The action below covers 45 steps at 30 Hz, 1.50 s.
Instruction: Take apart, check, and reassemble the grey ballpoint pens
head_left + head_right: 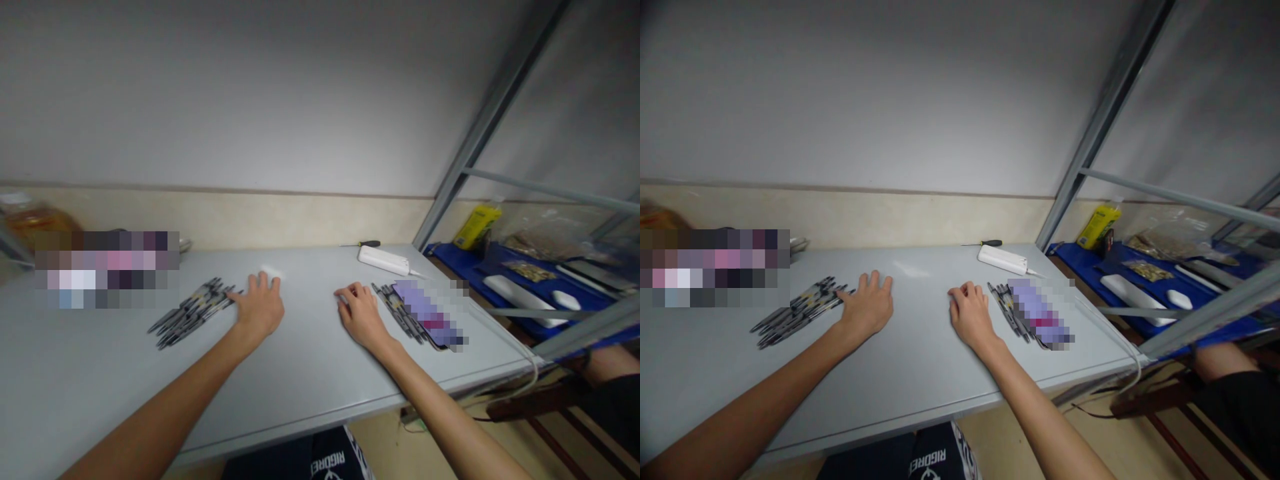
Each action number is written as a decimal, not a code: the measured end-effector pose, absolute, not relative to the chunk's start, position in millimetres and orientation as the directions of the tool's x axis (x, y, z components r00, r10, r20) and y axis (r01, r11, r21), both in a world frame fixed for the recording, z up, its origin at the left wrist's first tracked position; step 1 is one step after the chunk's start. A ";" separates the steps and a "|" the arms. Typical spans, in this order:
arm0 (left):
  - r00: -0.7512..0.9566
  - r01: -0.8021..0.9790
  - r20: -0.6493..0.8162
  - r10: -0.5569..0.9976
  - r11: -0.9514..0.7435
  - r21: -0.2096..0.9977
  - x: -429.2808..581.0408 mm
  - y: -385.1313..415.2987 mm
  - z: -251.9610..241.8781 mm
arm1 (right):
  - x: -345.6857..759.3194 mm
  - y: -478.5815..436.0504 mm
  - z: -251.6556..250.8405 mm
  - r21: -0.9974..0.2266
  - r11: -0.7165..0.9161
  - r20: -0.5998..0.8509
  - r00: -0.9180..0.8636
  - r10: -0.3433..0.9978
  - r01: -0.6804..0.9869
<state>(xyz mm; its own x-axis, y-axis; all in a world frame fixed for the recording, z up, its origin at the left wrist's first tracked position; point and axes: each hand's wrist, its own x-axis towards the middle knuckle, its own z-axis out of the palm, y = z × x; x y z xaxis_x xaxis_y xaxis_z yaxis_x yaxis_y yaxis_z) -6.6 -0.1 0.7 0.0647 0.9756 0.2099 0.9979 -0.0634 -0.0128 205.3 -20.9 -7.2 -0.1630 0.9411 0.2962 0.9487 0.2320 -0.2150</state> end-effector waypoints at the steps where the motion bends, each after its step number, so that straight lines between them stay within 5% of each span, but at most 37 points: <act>1: 0.071 0.997 0.206 0.976 -0.069 -0.018 -6.1 -0.9 0.9 | 205.5 -20.8 -7.3 -0.221 0.233 0.297 -0.163 0.941 0.947; 11: 0.243 0.970 0.164 0.956 -0.239 -0.043 -4.3 -3.0 9.5 | 206.3 -20.2 -8.5 -0.270 0.237 0.301 -0.152 0.941 0.933; 19: 0.578 0.652 0.335 0.744 -0.668 0.359 5.1 4.8 -6.4 | 204.5 -17.4 -11.2 -0.298 0.396 0.364 -0.280 0.888 0.868; 23: 0.624 0.516 0.397 0.673 -0.736 0.438 17.6 -0.5 -9.9 | 198.4 -15.5 -11.3 -0.316 0.547 0.382 -0.424 0.821 0.775; 34: 0.636 0.564 0.357 0.684 -0.728 0.390 8.4 -1.8 -6.8 | 182.8 20.0 -12.3 -0.399 0.592 0.374 -0.465 0.802 0.700; 41: 0.570 0.675 0.371 0.733 -0.675 0.298 -7.8 19.4 -10.0 | 195.1 20.3 -9.3 -0.535 0.430 0.450 -0.186 0.874 0.727; 45: 0.558 0.731 0.370 0.743 -0.651 0.205 -7.8 19.0 -6.5 | 195.8 13.3 -6.3 -0.513 0.387 0.466 -0.131 0.875 0.766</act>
